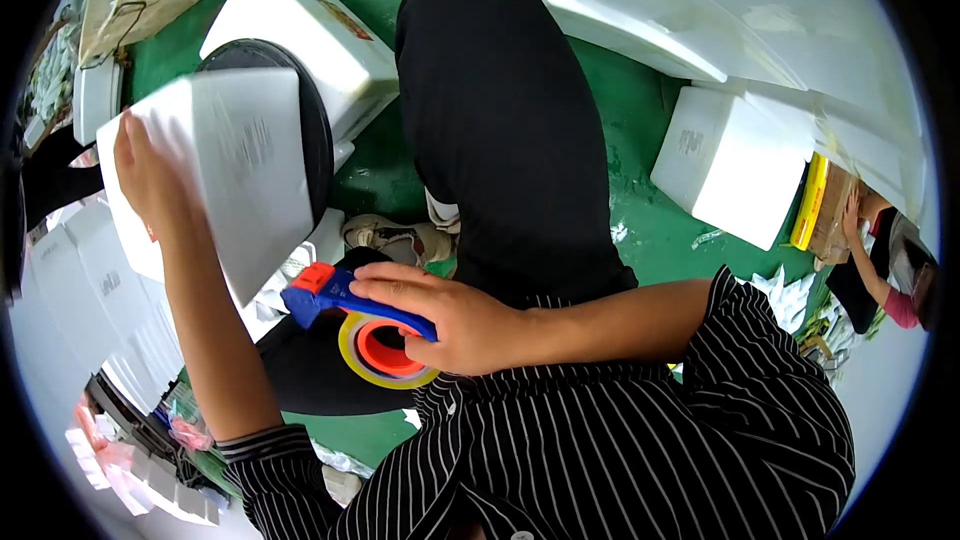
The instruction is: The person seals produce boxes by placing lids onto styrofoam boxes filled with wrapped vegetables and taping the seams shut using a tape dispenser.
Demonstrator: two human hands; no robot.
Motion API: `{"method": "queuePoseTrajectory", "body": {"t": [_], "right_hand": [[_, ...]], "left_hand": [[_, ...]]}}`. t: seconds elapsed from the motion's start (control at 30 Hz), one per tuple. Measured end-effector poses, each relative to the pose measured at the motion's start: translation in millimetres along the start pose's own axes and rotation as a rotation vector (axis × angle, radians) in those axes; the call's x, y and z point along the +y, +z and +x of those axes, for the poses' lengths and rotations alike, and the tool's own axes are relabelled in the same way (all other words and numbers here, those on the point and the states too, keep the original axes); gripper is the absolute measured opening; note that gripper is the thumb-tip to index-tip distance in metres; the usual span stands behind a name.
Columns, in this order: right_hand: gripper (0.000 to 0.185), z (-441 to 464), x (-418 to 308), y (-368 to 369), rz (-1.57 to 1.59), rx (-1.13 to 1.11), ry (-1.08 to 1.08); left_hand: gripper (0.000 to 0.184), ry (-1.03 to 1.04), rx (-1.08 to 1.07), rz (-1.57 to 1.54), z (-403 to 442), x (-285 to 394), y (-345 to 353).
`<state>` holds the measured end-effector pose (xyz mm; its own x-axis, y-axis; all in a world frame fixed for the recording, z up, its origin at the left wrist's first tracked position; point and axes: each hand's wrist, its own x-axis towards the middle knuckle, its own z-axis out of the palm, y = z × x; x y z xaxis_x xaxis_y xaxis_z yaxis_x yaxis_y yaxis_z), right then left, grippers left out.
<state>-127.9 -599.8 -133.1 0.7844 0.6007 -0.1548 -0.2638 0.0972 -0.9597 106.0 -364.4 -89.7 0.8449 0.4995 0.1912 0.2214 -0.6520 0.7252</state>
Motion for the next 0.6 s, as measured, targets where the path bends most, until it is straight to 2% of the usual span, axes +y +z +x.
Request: {"method": "queuePoseTrajectory", "body": {"t": [0.1,0.2,0.27,0.33,0.37,0.4,0.43,0.47,0.53,0.57,0.6], "right_hand": [[0.072,-6,3,6,-0.02,-0.085,0.045],[0.07,11,15,13,0.056,-0.099,0.018],[0.064,58,21,27,0.078,-0.144,-0.07],[0.062,141,42,68,-0.007,0.073,-0.175],[0.056,181,51,91,-0.109,-0.037,-0.082],[0.055,192,56,104,-0.207,-0.099,-0.088],[0.054,202,59,116,-0.304,-0.161,-0.1],[0.057,192,59,117,-0.392,-0.18,-0.2],[0.058,153,57,79,-0.278,-0.387,-0.038],[0.063,136,48,43,-0.332,-0.47,0.053],[0.071,114,32,1,-0.008,-0.53,0.157]], "left_hand": [[0.043,0.019,0.07,-0.195,31,4,25],[0.041,-0.053,0.018,-0.353,49,-3,33],[0.039,-0.066,0.039,-0.294,43,4,35],[0.04,-0.045,0.026,-0.24,38,5,29],[0.043,0.011,0.074,-0.171,38,1,26],[0.045,0.011,0.027,-0.165,36,-1,24],[0.046,0.081,-0.081,-0.062,38,-15,21],[0.047,0.143,-0.187,0.047,39,-35,14],[0.051,0.654,-0.289,0.468,17,-55,-16],[0.053,0.678,-0.295,0.689,-13,-42,-41],[0.056,0.68,-0.299,0.917,-46,-33,-69]]}}
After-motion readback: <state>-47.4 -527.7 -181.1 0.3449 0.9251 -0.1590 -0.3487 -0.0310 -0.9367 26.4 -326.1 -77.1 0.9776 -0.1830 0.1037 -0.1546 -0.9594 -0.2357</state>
